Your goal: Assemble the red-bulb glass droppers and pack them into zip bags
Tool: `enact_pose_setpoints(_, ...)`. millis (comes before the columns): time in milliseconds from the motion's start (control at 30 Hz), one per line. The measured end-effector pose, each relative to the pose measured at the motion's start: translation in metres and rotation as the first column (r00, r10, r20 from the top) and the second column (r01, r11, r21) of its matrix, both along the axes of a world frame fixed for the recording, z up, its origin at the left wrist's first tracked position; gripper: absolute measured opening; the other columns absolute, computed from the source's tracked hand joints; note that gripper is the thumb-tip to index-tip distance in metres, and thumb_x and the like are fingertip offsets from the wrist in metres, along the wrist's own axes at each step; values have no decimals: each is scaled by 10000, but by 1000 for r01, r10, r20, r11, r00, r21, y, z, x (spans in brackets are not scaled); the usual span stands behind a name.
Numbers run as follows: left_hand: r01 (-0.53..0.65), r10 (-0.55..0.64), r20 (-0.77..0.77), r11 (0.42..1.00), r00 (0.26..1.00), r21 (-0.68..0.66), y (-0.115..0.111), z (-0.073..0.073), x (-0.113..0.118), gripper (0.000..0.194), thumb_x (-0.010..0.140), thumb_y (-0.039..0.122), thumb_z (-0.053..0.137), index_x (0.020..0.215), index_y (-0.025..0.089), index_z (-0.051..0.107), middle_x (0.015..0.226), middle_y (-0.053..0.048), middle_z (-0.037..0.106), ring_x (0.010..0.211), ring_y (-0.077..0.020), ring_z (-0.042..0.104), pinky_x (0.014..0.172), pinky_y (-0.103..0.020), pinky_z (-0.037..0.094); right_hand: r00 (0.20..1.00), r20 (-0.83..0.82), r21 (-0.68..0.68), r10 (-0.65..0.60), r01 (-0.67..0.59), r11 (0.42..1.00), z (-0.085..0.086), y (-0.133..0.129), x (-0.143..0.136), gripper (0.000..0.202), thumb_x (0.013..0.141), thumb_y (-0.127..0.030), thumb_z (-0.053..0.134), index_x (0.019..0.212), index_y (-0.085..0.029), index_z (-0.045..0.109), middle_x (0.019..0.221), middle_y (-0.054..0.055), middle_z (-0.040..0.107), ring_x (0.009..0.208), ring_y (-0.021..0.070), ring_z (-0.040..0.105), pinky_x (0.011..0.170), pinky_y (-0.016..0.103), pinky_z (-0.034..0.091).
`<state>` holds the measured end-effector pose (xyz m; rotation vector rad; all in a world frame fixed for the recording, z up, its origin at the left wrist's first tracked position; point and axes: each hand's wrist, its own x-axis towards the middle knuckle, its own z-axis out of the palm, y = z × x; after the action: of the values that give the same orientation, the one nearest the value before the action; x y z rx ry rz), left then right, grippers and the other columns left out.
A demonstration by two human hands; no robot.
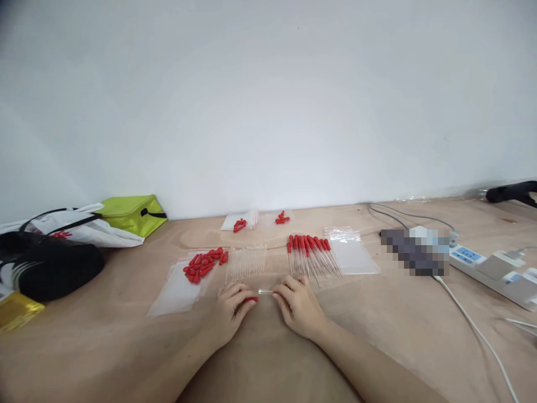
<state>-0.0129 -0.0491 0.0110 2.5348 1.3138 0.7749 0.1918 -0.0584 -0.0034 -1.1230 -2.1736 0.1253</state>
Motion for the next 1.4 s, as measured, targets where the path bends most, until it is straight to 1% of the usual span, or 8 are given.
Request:
enact_pose_setpoints(233, 0, -1, -11, 997, 1000, -77, -6, 7, -2, 167, 867, 244, 419, 822, 208, 576, 788, -1, 652, 758, -171, 563, 728, -331, 315, 999, 25, -19, 41, -40, 999, 2, -2, 0, 187, 855, -177, 398, 889, -197, 580, 805, 35, 592, 748, 138, 524, 736, 307, 314)
enact_pose_setpoints(400, -12, 12, 0, 997, 1000, -78, -5, 7, -1, 164, 865, 254, 421, 822, 205, 572, 785, -1, 651, 759, -171, 558, 732, -330, 302, 998, 46, 14, 49, -50, 999, 3, -2, 0, 191, 858, -189, 407, 894, -206, 594, 792, 24, 591, 728, 126, 515, 743, 301, 303)
enact_pose_setpoints(500, -4, 5, 13, 997, 1000, -72, -4, 6, 0, 151, 858, 240, 436, 820, 202, 577, 775, 0, 650, 749, -169, 558, 732, -331, 294, 998, 34, 5, 61, -61, 998, 4, -2, 0, 210, 862, -194, 401, 896, -208, 608, 788, 27, 594, 721, 129, 510, 750, 311, 295)
enact_pose_setpoints(633, 43, -43, 0, 997, 999, -69, -5, 8, 0, 139, 849, 247, 466, 828, 210, 598, 725, 8, 650, 720, -166, 550, 731, -341, 280, 997, 12, -15, 77, -77, 997, 4, -1, 1, 231, 861, -189, 400, 918, -217, 622, 781, 28, 601, 716, 130, 513, 740, 318, 284)
enact_pose_setpoints(800, 99, -100, -25, 993, 995, -63, -7, 11, 1, 192, 863, 241, 433, 781, 212, 605, 698, 15, 660, 713, -160, 541, 757, -353, 268, 993, 23, -7, 120, -119, 993, 3, 2, 2, 247, 852, -164, 409, 918, -247, 632, 783, 16, 611, 720, 125, 521, 757, 325, 260)
enact_pose_setpoints(933, 112, -114, -49, 993, 992, -45, -10, 14, 2, 226, 866, 236, 403, 765, 211, 604, 704, 4, 663, 715, -160, 540, 765, -354, 274, 991, 60, 22, 123, -124, 992, 3, 5, 2, 261, 849, -148, 394, 900, -248, 631, 764, 6, 601, 692, 114, 508, 753, 319, 237)
enact_pose_setpoints(1167, 123, -121, -79, 992, 989, 23, -10, 13, 1, 191, 844, 247, 434, 749, 210, 596, 671, 8, 649, 701, -157, 543, 793, -356, 274, 983, 163, 66, 79, -91, 994, 4, 0, -3, 275, 857, -178, 369, 791, -207, 634, 674, 5, 573, 587, 100, 448, 656, 291, 198)
enact_pose_setpoints(1400, 169, -160, -117, 983, 980, 74, -10, 10, 1, 163, 833, 232, 437, 757, 200, 577, 698, -1, 635, 730, -162, 540, 813, -358, 271, 989, 115, -19, 94, -92, 996, 2, -4, -10, 268, 855, -177, 360, 735, -190, 599, 675, 0, 571, 605, 102, 453, 657, 286, 201)
